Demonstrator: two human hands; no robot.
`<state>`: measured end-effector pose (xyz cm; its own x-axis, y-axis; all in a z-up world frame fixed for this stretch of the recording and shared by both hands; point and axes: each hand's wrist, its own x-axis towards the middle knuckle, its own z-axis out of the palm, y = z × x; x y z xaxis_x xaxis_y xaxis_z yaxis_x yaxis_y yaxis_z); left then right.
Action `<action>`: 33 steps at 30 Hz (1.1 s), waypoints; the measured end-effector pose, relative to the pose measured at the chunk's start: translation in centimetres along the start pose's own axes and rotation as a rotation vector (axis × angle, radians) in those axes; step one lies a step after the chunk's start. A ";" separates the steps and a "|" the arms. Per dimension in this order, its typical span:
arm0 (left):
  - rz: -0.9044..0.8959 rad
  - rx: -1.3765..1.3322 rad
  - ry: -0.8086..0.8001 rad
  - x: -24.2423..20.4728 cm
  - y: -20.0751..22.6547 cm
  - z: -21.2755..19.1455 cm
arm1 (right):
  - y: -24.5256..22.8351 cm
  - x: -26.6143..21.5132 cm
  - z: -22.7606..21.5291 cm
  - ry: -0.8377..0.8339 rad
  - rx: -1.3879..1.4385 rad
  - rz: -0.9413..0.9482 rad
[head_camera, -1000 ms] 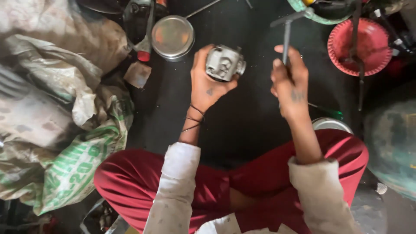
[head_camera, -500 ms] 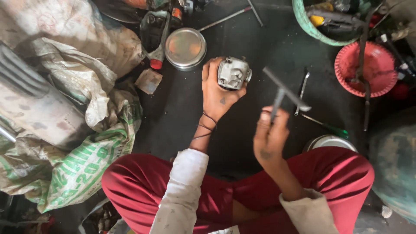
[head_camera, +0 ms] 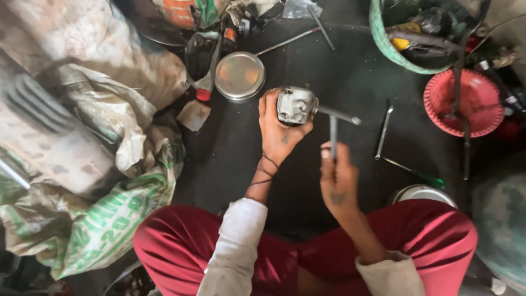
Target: Disassemble a motorcycle carburetor to remove the top cover, spring, and slide piston using a T-wrench and screwdriver.
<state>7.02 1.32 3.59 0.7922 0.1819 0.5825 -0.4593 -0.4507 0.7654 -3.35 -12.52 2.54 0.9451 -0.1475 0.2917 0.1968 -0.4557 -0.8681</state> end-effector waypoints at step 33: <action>0.026 -0.184 0.036 -0.4 1.5 0.0 | -0.8 -0.1 1.7 0.362 0.333 -0.471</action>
<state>5.96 0.59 4.51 0.7656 0.2049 0.6098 -0.5481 -0.2884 0.7851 -3.19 -10.60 2.54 0.6034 -0.3103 0.7346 0.6904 -0.2576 -0.6760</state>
